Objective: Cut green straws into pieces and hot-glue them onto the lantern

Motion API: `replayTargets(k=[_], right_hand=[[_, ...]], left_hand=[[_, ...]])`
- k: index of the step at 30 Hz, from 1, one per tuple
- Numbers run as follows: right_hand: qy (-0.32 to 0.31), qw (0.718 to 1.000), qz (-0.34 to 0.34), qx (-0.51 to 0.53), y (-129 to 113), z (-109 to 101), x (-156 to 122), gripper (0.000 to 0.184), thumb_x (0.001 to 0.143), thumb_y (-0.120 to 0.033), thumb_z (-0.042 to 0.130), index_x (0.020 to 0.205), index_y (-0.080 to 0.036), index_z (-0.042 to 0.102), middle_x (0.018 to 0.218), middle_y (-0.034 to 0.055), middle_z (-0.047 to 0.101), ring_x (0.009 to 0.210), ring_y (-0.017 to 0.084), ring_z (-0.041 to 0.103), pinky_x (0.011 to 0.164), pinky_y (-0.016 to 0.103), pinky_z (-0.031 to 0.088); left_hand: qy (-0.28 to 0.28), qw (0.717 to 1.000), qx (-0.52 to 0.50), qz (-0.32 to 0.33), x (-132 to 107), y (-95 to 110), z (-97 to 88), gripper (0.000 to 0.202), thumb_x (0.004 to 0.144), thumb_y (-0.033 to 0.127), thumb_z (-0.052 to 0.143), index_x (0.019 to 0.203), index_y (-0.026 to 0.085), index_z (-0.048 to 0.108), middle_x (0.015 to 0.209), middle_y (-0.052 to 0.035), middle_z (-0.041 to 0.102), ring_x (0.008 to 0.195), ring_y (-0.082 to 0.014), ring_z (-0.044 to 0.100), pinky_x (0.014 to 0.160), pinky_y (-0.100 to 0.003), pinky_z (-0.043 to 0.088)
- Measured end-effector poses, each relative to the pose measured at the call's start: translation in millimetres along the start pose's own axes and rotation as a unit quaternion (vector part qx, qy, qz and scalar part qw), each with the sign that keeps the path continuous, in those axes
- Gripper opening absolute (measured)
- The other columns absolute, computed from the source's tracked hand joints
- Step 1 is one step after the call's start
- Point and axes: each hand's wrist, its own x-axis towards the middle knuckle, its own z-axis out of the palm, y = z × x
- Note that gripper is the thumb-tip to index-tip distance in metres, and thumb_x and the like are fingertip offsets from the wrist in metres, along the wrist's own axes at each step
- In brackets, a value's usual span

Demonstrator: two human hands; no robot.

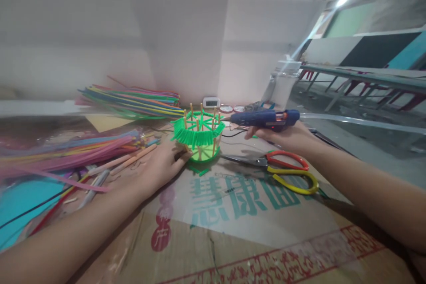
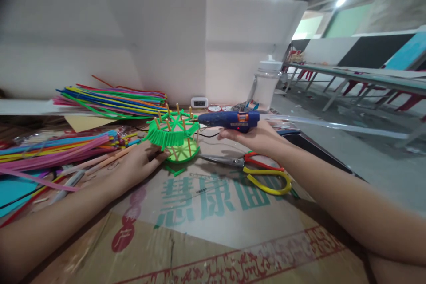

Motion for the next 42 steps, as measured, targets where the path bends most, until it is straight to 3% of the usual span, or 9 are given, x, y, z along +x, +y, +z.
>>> replayTargets(k=[5,13,19,26,30,37,42], right_hand=[[-0.003,0.999,0.014,-0.033,-13,6,-1,0.023,0.074,-0.046,0.067,0.066,-0.025,0.064,0.067,0.0022,0.069,0.080,0.025,0.068,0.074,0.037,0.056],[0.020,0.996,0.045,-0.069,-18,14,-1,0.017,0.073,-0.041,0.069,0.079,-0.025,0.068,0.074,0.0012,0.070,0.075,0.023,0.066,0.067,0.034,0.055],[0.020,0.997,0.051,-0.047,-22,17,-2,0.021,0.075,-0.043,0.067,0.084,-0.025,0.070,0.064,-0.0001,0.066,0.068,0.022,0.066,0.064,0.033,0.055],[0.022,0.998,0.035,-0.050,-23,19,-1,0.037,0.077,-0.042,0.070,0.113,-0.031,0.070,0.093,0.0013,0.075,0.093,0.028,0.069,0.085,0.042,0.057],[0.019,0.999,0.001,-0.036,-23,19,-1,0.043,0.077,-0.041,0.072,0.119,-0.031,0.069,0.109,0.0022,0.073,0.113,0.031,0.064,0.103,0.048,0.049],[0.034,0.998,0.017,-0.042,-24,20,-2,0.043,0.077,-0.036,0.075,0.119,-0.033,0.069,0.110,0.0022,0.074,0.108,0.032,0.067,0.098,0.051,0.053],[0.025,0.999,0.002,-0.035,-22,19,-1,0.041,0.078,-0.036,0.073,0.118,-0.032,0.069,0.117,0.0018,0.071,0.116,0.032,0.063,0.106,0.051,0.047]], left_hand=[[-0.012,1.000,0.004,0.000,0,0,0.9,0.033,0.096,0.037,0.046,0.074,0.018,0.062,0.070,-0.0045,0.062,0.068,-0.0195,0.058,0.064,-0.031,0.040],[-0.009,1.000,0.006,-0.002,1,3,-1.6,0.031,0.094,0.035,0.046,0.074,0.019,0.063,0.070,-0.0049,0.063,0.068,-0.0202,0.058,0.063,-0.031,0.040],[-0.014,1.000,0.006,-0.002,2,5,-3.2,0.033,0.094,0.034,0.046,0.068,0.019,0.058,0.065,-0.0039,0.060,0.064,-0.0196,0.056,0.060,-0.031,0.037],[-0.014,1.000,0.012,-0.004,1,4,-2.5,0.033,0.095,0.035,0.045,0.071,0.019,0.060,0.067,-0.0045,0.061,0.068,-0.0202,0.058,0.062,-0.031,0.039],[-0.013,1.000,0.011,0.000,2,5,-2.7,0.033,0.094,0.035,0.045,0.070,0.019,0.060,0.068,-0.0048,0.061,0.067,-0.0206,0.058,0.061,-0.032,0.039],[-0.016,1.000,0.001,-0.001,2,5,-3.3,0.033,0.095,0.035,0.045,0.068,0.019,0.056,0.066,-0.0039,0.059,0.065,-0.0199,0.056,0.060,-0.031,0.035],[-0.012,1.000,-0.002,0.006,2,4,-2.8,0.032,0.095,0.035,0.045,0.071,0.018,0.058,0.069,-0.0045,0.060,0.068,-0.0206,0.057,0.062,-0.031,0.036]])
